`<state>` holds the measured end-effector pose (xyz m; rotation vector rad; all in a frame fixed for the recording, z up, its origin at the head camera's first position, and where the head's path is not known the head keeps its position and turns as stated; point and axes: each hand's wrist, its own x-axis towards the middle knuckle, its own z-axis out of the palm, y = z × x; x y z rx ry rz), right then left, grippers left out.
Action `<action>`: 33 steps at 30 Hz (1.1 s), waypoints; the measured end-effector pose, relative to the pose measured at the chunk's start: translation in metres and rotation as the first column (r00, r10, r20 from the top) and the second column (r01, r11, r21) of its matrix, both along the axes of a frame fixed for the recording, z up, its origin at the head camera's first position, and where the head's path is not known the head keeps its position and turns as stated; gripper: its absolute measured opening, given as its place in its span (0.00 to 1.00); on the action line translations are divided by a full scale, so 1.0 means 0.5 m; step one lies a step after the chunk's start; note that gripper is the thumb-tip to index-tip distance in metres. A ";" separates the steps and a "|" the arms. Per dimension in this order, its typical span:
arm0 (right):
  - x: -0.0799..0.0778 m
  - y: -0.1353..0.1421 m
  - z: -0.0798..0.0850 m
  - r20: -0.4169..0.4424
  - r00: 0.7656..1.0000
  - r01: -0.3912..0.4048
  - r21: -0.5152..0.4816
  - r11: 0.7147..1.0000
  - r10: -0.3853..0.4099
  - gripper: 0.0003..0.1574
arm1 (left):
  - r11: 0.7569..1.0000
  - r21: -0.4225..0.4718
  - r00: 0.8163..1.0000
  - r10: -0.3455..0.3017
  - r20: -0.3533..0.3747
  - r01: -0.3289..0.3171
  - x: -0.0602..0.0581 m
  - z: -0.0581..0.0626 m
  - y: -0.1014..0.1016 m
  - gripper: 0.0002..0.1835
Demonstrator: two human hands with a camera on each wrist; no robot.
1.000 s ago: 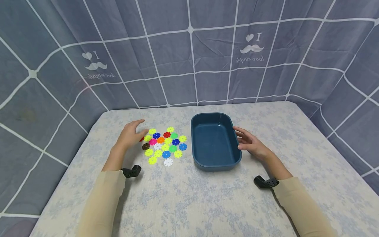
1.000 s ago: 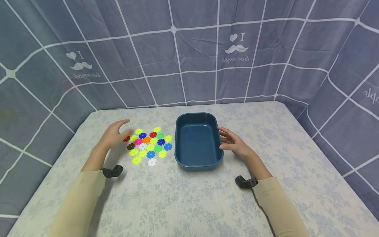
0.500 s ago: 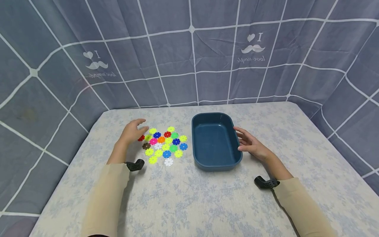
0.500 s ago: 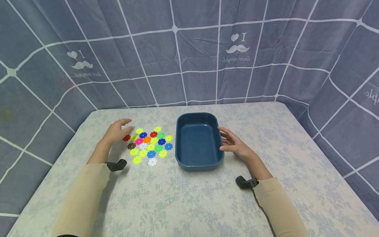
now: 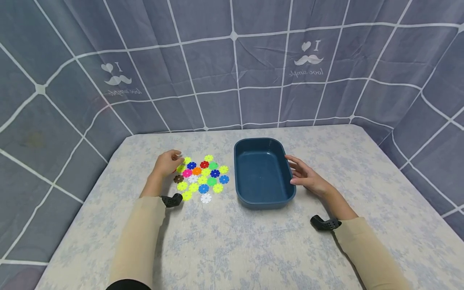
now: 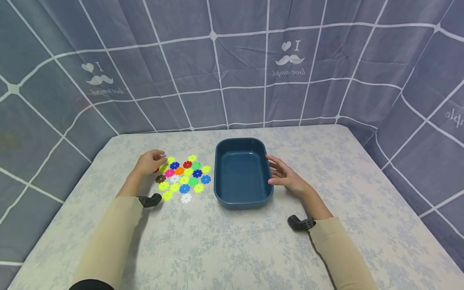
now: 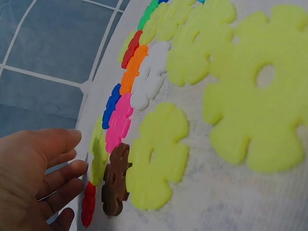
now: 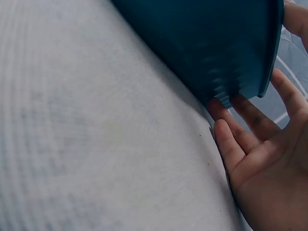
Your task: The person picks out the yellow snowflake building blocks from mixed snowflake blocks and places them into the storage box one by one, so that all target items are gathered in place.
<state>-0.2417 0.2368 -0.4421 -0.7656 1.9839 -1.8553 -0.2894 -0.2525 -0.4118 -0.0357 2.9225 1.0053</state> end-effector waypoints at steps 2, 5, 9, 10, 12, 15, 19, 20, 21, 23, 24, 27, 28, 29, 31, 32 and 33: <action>0.000 0.001 0.000 -0.004 1.000 -0.002 0.002 1.000 0.002 0.51 | 1.000 0.010 1.000 0.018 0.005 -0.018 -0.003 -0.002 0.003 0.23; -0.002 0.002 -0.002 -0.004 1.000 -0.003 0.003 1.000 0.003 0.52 | 0.999 0.003 0.999 0.035 0.018 -0.035 -0.005 -0.004 0.006 0.22; -0.003 0.002 -0.003 0.008 1.000 0.001 0.003 1.000 -0.001 0.52 | 0.999 -0.026 0.998 0.040 0.043 -0.039 -0.006 -0.001 0.008 0.23; -0.003 0.002 -0.003 0.009 1.000 0.003 0.003 1.000 -0.003 0.53 | 0.999 -0.031 0.998 0.041 0.048 -0.039 -0.007 -0.001 0.009 0.23; -0.003 0.002 -0.002 0.011 1.000 0.007 0.007 1.000 -0.007 0.52 | 0.998 -0.032 0.997 0.049 0.054 -0.047 -0.009 0.000 0.011 0.23; -0.003 0.002 -0.002 0.010 1.000 0.009 0.010 1.000 -0.009 0.52 | 0.998 -0.033 0.996 0.064 0.063 -0.062 -0.013 -0.003 0.013 0.22; -0.002 0.003 -0.004 0.014 1.000 0.011 0.013 1.000 -0.011 0.52 | 0.996 -0.038 0.994 0.087 0.068 -0.084 -0.017 -0.007 0.017 0.21; -0.002 0.003 -0.004 0.015 1.000 0.011 0.014 1.000 -0.011 0.52 | 0.995 -0.039 0.994 0.091 0.065 -0.088 -0.018 -0.007 0.018 0.20; -0.002 0.003 -0.004 0.015 1.000 0.012 0.014 1.000 -0.012 0.52 | 0.995 -0.040 0.994 0.094 0.062 -0.092 -0.018 -0.007 0.019 0.20; -0.002 0.003 -0.004 0.017 1.000 0.012 0.014 1.000 -0.012 0.52 | 0.995 -0.038 0.994 0.095 0.054 -0.093 -0.017 -0.007 0.020 0.19; -0.003 0.003 -0.004 0.017 1.000 0.012 0.014 1.000 -0.012 0.52 | 0.995 -0.039 0.994 0.095 0.049 -0.093 -0.016 -0.007 0.021 0.19; -0.003 0.004 -0.004 0.015 1.000 0.009 0.013 1.000 -0.009 0.52 | 0.995 -0.030 0.995 0.093 0.029 -0.092 -0.014 -0.009 0.021 0.18; -0.003 0.004 -0.004 0.015 1.000 0.008 0.012 1.000 -0.008 0.53 | 0.995 -0.026 0.996 0.092 0.022 -0.092 -0.014 -0.010 0.021 0.18; -0.003 0.004 -0.003 0.015 1.000 0.007 0.010 1.000 -0.007 0.53 | 0.995 -0.022 0.996 0.094 0.013 -0.093 -0.014 -0.010 0.022 0.18; -0.003 0.003 -0.003 0.016 1.000 0.006 0.008 1.000 -0.006 0.53 | 0.995 -0.011 0.995 0.099 0.000 -0.099 -0.014 -0.011 0.023 0.17; -0.003 0.003 -0.003 0.016 1.000 0.006 0.008 1.000 -0.006 0.53 | 0.995 -0.007 0.995 0.102 -0.007 -0.102 -0.013 -0.011 0.023 0.17; -0.003 0.004 -0.004 0.019 1.000 0.007 0.007 1.000 -0.008 0.53 | 0.994 0.001 0.994 0.108 -0.011 -0.108 -0.013 -0.012 0.024 0.17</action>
